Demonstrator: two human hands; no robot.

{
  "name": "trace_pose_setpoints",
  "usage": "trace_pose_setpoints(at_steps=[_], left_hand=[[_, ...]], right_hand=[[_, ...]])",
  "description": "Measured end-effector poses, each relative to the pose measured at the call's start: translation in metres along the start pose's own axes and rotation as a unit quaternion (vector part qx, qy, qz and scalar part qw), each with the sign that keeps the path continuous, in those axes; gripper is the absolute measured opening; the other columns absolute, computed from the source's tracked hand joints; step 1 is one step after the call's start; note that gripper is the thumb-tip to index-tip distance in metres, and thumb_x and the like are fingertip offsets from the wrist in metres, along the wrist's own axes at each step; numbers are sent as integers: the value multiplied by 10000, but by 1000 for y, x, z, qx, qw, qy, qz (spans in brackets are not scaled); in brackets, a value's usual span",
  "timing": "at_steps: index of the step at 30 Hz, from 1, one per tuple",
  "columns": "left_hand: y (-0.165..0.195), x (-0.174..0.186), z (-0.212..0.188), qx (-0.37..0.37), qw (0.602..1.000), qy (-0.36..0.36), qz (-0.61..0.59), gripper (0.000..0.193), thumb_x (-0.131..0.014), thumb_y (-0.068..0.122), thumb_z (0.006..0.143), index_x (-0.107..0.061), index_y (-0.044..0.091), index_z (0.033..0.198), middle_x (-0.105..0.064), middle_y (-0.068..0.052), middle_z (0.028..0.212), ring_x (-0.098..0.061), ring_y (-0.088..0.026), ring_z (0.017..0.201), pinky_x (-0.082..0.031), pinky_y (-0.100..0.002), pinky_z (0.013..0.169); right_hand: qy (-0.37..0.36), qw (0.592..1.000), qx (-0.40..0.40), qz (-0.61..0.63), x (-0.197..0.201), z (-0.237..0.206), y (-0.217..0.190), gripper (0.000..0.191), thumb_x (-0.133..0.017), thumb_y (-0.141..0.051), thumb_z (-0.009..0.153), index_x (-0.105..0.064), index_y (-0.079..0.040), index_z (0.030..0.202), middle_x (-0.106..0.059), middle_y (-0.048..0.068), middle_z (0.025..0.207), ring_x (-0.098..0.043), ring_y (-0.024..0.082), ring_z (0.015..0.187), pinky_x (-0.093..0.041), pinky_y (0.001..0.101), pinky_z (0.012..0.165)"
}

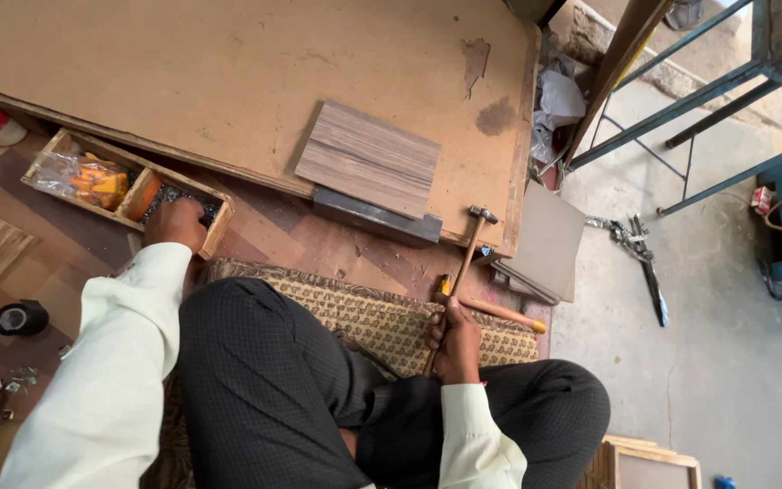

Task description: The person sits on the floor and assembles picture frames by attaching backing boards to wooden frames. They use a hammer to drive nails and staples into the frame edges to secure the backing. The person repeatedly picks up frames, aligns them, and fastens them before setting them aside.

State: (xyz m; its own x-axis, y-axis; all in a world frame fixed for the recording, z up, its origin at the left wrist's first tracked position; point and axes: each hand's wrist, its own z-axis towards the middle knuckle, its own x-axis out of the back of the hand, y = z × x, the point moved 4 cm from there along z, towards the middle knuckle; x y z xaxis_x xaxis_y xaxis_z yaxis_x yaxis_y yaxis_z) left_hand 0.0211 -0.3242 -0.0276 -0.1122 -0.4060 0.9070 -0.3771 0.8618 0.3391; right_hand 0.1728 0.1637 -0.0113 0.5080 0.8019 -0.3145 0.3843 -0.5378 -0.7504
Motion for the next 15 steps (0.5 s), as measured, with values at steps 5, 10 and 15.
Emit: trace_pose_setpoints(at_steps=[5, 10, 15], left_hand=[[-7, -6, 5, -3, 1000, 9, -14, 255, -678, 76, 890, -789, 191, 1089, -714, -184, 1210, -683, -420, 1099, -543, -499, 965], [-14, -1, -2, 16, 997, 28, -71, 101, -684, 150, 990, -767, 94, 995, -746, -183, 1090, -723, -373, 1014, -563, -494, 890], [-17, 11, -2, -42, 921, 109, -371, 56, -676, -10, 965, -704, -32, 1009, -752, -216, 988, -743, -254, 836, -591, -355, 746]], right_hand=[[-4, 1000, 5, 3, -1, -2, 0, 312, -520, -279, 1055, -670, -28, 1162, -550, 37, 681, -433, 117, 511, -335, 269, 435], [-3, 1000, 6, -3, -3, -2, 2, 328, -507, -279, 1057, -670, -20, 1177, -548, 34, 680, -440, 114, 514, -348, 269, 439], [2, 1000, 4, -2, -5, -2, 4, 324, -508, -275, 1063, -671, -22, 1185, -554, 34, 685, -450, 116, 519, -356, 269, 447]])
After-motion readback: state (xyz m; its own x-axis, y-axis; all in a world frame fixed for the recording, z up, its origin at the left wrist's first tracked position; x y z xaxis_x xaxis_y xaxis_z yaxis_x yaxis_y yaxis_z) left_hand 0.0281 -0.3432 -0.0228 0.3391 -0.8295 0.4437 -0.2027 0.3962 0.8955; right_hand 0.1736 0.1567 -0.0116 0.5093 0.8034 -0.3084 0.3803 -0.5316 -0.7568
